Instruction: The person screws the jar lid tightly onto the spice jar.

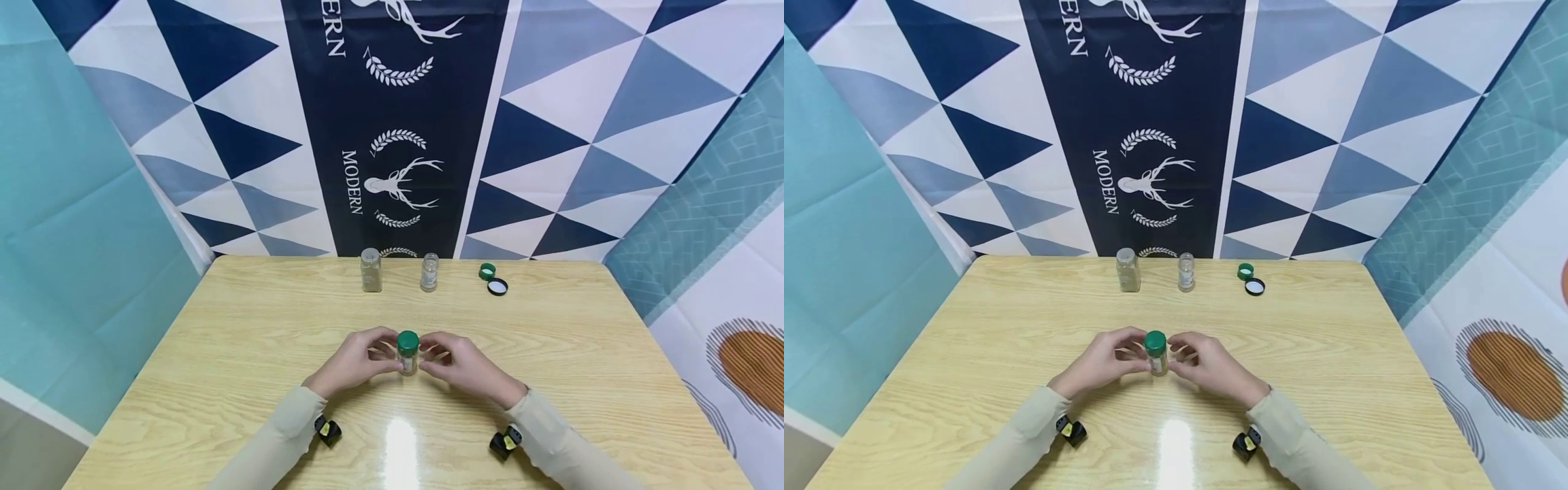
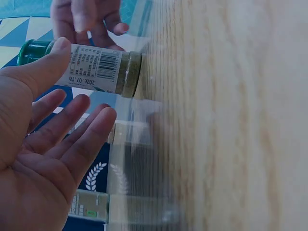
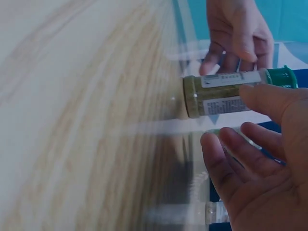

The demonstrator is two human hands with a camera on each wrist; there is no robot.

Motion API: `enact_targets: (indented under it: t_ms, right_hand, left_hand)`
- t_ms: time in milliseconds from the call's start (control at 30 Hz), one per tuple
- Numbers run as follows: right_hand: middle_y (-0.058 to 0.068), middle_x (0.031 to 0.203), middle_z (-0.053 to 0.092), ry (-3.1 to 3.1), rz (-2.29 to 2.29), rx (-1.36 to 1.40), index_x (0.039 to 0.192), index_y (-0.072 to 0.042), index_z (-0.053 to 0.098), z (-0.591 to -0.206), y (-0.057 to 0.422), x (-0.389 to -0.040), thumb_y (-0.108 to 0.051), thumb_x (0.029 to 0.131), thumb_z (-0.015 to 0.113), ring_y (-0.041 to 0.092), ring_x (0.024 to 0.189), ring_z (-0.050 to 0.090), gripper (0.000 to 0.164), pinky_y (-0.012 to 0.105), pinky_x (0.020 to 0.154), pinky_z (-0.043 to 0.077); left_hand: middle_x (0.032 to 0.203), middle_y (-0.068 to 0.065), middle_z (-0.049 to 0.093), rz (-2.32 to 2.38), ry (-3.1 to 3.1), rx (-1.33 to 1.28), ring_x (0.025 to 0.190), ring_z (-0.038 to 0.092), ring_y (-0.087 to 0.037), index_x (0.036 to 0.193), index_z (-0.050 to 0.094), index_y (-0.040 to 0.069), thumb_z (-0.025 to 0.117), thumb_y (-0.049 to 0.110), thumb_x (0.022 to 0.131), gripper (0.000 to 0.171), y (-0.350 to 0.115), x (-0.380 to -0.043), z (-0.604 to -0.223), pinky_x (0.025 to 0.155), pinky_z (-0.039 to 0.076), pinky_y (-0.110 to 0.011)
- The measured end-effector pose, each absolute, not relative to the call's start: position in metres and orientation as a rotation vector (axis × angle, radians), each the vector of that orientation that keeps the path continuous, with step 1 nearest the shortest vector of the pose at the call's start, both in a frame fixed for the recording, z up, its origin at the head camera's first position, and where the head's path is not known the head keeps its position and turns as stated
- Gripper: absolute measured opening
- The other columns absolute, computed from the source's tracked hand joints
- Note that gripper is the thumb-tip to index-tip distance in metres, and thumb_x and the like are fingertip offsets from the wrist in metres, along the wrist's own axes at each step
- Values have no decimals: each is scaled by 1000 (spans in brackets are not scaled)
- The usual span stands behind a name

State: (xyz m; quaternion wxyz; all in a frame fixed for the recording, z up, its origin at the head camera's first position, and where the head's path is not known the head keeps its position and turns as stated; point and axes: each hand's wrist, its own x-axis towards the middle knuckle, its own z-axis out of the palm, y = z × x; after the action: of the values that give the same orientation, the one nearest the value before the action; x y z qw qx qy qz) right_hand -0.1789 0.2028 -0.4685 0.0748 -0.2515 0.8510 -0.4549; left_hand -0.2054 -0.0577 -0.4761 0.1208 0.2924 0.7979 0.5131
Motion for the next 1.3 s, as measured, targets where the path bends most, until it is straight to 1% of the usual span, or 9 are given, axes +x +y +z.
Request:
enact_targets:
  t_ms: [200,333,467,533,800,967,1033,1167,1300]
  right_hand:
    - [7,111,71,2543,-1305,-782,126,-6,68,-474,198,-182,-16,98,72,14,96,69,30,25,81,61]
    - [0,102,72,2551,-1294,-789,118,-12,72,-476,193,-184,-19,98,73,9,89,67,21,25,78,60]
    - [-5,92,70,2560,-1277,-782,109,-18,73,-476,189,-187,-23,98,73,8,83,65,13,24,75,59]
    - [-6,90,69,2566,-1265,-774,108,-19,72,-476,187,-188,-23,98,73,8,82,64,11,24,74,58]
    - [-6,90,70,2584,-1238,-787,110,-16,73,-477,176,-197,-21,98,72,7,81,65,13,23,74,58]
    - [-6,90,70,2598,-1239,-801,111,-15,73,-477,168,-202,-21,97,74,5,80,64,15,23,71,58]
    - [-5,90,70,2595,-1250,-804,112,-14,73,-477,164,-204,-21,97,73,5,79,64,16,23,70,58]
    - [-3,92,71,2596,-1259,-799,111,-12,73,-478,157,-208,-18,97,72,7,80,65,15,23,71,58]
    - [-2,93,72,2606,-1254,-798,111,-12,73,-480,151,-211,-17,97,71,7,82,66,15,23,73,58]
  left_hand:
    - [119,-3,73,1553,2338,868,103,73,-18,126,68,16,82,23,89,40,-56,-204,-476,90,60,-24]
    - [119,-2,73,1560,2341,875,104,73,-17,126,69,14,81,22,91,38,-54,-204,-476,90,60,-23]
    - [120,-1,73,1549,2352,885,104,73,-15,127,69,14,79,22,93,36,-53,-204,-476,90,60,-22]
    - [120,-2,73,1546,2362,891,103,73,-15,127,68,14,79,22,93,36,-53,-205,-476,89,60,-22]
    - [120,-2,73,1576,2387,870,101,74,-17,129,68,15,80,21,92,39,-59,-207,-479,87,61,-22]
    - [121,-4,73,1589,2406,846,102,74,-18,129,67,14,80,19,92,39,-64,-210,-480,88,61,-23]
    - [122,-3,72,1589,2417,826,102,73,-17,130,67,15,79,19,93,39,-66,-211,-480,88,61,-23]
    - [125,-1,71,1599,2429,785,103,73,-16,130,67,17,80,20,92,40,-71,-214,-482,89,60,-24]
    - [125,-2,71,1613,2428,760,105,72,-17,130,68,18,79,20,93,39,-76,-215,-481,91,60,-26]
